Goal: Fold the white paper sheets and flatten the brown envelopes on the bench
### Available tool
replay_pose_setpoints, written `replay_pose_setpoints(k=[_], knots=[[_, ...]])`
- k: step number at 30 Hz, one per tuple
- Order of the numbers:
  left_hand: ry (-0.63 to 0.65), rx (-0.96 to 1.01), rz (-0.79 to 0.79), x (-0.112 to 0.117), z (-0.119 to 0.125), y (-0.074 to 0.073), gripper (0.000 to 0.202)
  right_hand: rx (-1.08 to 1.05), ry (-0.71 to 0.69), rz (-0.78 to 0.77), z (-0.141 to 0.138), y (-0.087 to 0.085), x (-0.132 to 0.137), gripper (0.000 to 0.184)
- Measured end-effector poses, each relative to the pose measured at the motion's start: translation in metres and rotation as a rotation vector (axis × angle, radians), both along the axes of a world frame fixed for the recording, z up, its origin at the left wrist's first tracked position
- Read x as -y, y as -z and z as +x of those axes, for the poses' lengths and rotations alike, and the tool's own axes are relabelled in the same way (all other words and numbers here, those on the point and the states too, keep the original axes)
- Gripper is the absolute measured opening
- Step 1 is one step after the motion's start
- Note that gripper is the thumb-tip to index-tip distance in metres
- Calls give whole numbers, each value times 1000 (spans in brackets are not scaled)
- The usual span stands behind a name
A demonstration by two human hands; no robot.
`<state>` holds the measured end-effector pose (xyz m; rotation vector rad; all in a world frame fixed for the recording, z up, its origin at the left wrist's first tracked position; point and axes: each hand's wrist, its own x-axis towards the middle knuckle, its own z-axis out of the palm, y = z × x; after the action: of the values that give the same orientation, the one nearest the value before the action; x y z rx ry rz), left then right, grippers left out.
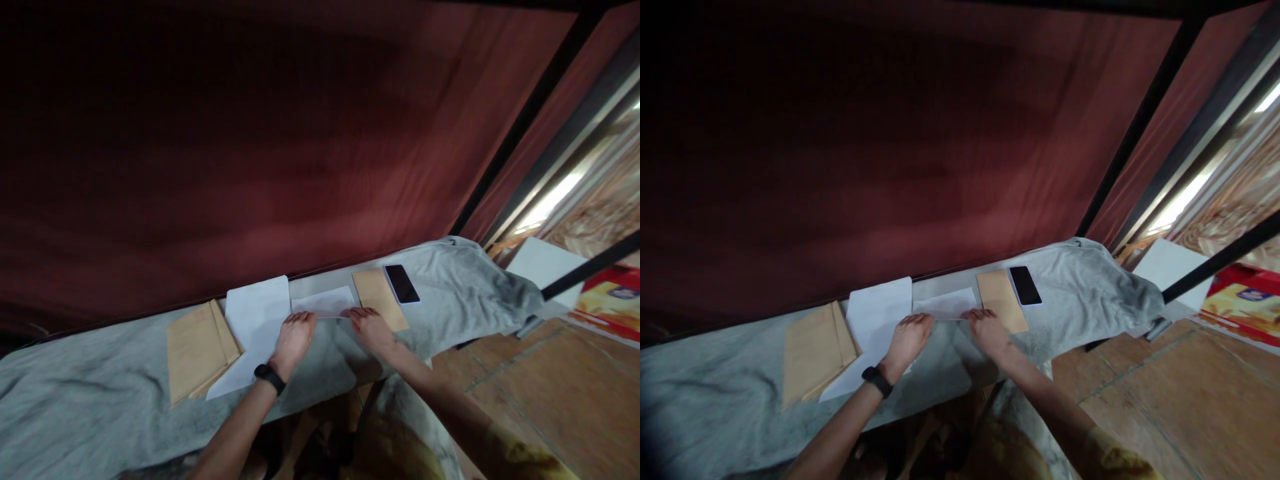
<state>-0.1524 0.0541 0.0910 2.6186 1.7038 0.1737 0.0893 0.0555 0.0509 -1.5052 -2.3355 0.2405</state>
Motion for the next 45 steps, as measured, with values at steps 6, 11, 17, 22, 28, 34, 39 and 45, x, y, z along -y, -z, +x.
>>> replay_pose_setpoints(k=[6,11,17,22,28,34,39,45], knots=[[-150,744,-162,-25,-23,-37,21,-382,44,-37,28,-34,-26,25],[-353,1327,-327,-26,-20,-21,49,-577,109,-52,29,-32,-50,26],[-440,1354,-350,-9,-5,34,65,-407,204,2,9,2,-71,27],[-494,879,-58,-19,2,50,79,-299,185,63,-7,17,-78,50],[-371,482,-29,-36,2,53,68,-108,63,133,-33,50,-58,53],[-370,273,-30,-37,5,58,71,12,42,140,-45,74,-28,50],[-476,275,-30,-29,8,62,63,58,26,137,-41,70,-25,50],[-526,372,-86,-25,8,64,56,53,37,107,-36,64,-30,47]])
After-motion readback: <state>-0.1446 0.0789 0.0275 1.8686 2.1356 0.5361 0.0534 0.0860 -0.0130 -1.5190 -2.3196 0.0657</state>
